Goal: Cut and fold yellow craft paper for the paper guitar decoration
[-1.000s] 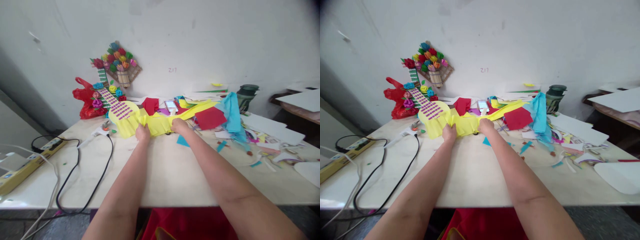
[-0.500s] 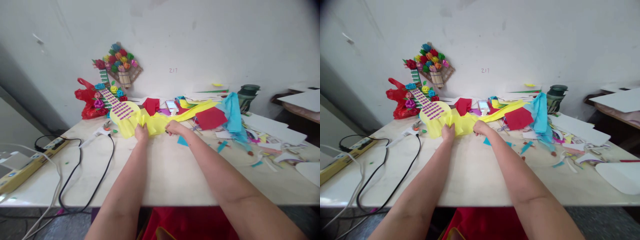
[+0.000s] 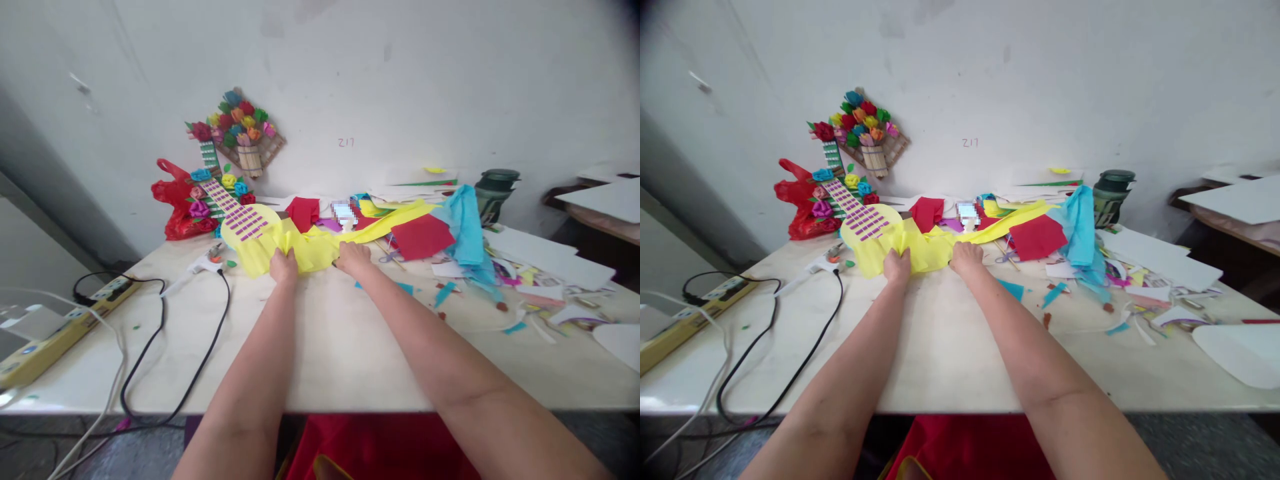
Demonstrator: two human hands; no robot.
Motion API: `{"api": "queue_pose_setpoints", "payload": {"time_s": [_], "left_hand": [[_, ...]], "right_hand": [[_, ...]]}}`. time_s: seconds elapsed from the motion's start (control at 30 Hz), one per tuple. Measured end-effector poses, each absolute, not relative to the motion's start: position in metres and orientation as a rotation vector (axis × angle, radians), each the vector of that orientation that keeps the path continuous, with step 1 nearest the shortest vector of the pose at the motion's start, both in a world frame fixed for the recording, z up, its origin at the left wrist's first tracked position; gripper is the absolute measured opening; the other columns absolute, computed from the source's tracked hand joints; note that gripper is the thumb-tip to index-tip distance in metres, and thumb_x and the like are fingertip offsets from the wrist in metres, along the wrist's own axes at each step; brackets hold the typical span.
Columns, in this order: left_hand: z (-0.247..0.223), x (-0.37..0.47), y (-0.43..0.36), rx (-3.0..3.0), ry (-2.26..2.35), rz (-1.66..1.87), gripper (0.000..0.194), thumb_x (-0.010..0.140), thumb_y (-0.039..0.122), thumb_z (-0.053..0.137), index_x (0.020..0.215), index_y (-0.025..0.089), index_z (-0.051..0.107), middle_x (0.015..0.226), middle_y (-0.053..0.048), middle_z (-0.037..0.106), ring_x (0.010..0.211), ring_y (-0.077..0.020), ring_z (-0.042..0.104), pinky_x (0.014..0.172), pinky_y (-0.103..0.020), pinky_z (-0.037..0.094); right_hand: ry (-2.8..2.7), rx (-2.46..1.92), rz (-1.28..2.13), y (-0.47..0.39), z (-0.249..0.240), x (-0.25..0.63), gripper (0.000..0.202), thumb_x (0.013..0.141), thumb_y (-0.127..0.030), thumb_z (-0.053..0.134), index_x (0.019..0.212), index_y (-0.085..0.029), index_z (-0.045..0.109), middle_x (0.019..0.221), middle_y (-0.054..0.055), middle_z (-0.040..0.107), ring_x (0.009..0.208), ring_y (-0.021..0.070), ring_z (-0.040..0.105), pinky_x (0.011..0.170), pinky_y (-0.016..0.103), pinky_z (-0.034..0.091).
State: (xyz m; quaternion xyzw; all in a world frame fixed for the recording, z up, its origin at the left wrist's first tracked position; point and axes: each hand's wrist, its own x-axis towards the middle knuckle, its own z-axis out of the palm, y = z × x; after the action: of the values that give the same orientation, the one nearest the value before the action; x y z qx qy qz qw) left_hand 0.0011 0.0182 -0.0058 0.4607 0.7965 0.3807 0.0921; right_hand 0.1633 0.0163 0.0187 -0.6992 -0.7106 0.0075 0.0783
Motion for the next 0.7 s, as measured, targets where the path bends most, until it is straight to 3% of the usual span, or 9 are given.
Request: {"api": "queue_pose_setpoints", "payload": {"time_s": [0.27,0.43,0.7], "left_hand": [[-0.006,0.002,0.019,1.347,2.375,1.125,0.025,0.077,0.038,0.042,0.086,0.017,0.053,0.091,-0.013,0.061,0.088,-0.0260,0.057,0.069,-0.034,0.043],[-0.006,0.001,0.020,1.337,2.376,1.127,0.025,0.077,0.038,0.043,0.085,0.017,0.053,0.091,-0.013,0.061,0.089,-0.0254,0.057,0.070,-0.033,0.043],[-0.008,-0.004,0.021,1.370,2.329,1.154,0.027,0.075,0.039,0.045,0.084,0.016,0.054,0.090,-0.015,0.062,0.089,-0.0270,0.057,0.070,-0.035,0.043]], "right_hand": [[-2.176,-2.062,-0.095,0.013,0.025,0.172,0.040,0.067,-0.017,0.053,0.107,-0.015,0.049,0.096,0.013,0.061,0.090,0.0245,0.057,0.070,0.032,0.042],[-2.167,-2.120,-0.168,0.015,0.034,0.184,0.030,0.071,-0.013,0.049,0.100,-0.012,0.057,0.098,0.016,0.061,0.093,0.0249,0.056,0.072,0.033,0.042],[-1.946,-2.149,-0.068,0.021,0.056,0.206,0.027,0.073,-0.020,0.054,0.097,-0.011,0.060,0.099,0.019,0.059,0.096,0.0277,0.055,0.076,0.036,0.041]]}}
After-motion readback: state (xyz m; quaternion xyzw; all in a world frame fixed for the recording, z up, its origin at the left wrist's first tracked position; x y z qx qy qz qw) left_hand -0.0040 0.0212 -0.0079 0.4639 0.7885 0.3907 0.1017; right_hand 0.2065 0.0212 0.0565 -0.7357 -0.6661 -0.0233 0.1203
